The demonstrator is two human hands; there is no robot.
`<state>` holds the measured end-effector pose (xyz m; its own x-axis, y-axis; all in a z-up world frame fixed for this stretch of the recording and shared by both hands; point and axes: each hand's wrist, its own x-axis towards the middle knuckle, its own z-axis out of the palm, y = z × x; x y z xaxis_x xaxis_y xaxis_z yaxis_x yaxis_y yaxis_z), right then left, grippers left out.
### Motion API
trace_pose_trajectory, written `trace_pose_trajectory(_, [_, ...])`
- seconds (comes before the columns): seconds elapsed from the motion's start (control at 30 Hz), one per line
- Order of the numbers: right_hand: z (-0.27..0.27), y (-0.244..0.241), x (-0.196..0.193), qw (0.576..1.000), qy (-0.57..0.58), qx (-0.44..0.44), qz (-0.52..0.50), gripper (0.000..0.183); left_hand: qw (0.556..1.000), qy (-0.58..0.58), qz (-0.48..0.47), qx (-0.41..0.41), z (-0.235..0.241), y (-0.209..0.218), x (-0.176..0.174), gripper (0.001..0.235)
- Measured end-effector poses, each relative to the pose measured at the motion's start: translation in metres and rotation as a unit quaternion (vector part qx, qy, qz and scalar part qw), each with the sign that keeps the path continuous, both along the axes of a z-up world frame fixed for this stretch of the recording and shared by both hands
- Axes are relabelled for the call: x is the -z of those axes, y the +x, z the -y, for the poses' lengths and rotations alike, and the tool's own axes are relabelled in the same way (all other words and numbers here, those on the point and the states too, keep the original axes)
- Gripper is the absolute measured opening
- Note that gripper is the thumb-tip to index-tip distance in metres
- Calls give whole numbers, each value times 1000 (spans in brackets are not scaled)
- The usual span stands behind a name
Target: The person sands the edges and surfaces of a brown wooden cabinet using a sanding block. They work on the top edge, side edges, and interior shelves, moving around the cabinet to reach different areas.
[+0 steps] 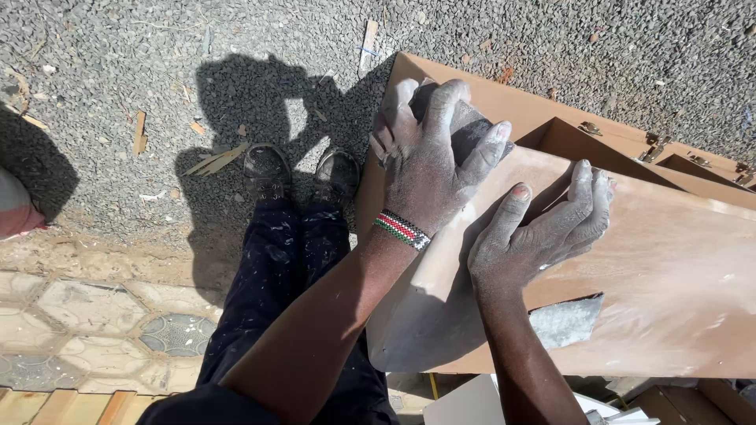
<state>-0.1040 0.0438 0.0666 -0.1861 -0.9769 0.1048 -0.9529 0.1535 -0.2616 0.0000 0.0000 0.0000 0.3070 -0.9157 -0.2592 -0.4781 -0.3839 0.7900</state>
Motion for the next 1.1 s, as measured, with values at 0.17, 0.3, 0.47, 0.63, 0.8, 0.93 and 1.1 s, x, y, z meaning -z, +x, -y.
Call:
trace_pose_trajectory(0.17, [3,-4,3,1000,-6,-3,-14,66,999,28,8,-17,23,-7,-7,69])
trace_pose_trajectory(0.3, [1,-1,2,1000,-5,-3,-10,64,995,31,92,-12,64,-31,-4,86])
trace_pose_trajectory(0.47, [-2,-6,7,1000,-19,3,-11,63,991,58,49,-108,-41,-13,-18,58])
trace_pose_trajectory(0.63, [-2,-6,9,1000,-13,12,-9,60,983,131,19,-123,-81,-27,-27,65])
trace_pose_trajectory(0.8, [-4,-6,10,1000,-14,18,-17,62,980,133,4,-150,12,-33,-23,70])
trace_pose_trajectory(0.93, [-1,-10,14,1000,-17,18,-13,62,984,104,-5,-146,-61,-18,-25,55])
trace_pose_trajectory(1.1, [-6,-5,11,1000,-11,20,-15,59,980,146,48,-129,-76,-27,-25,52])
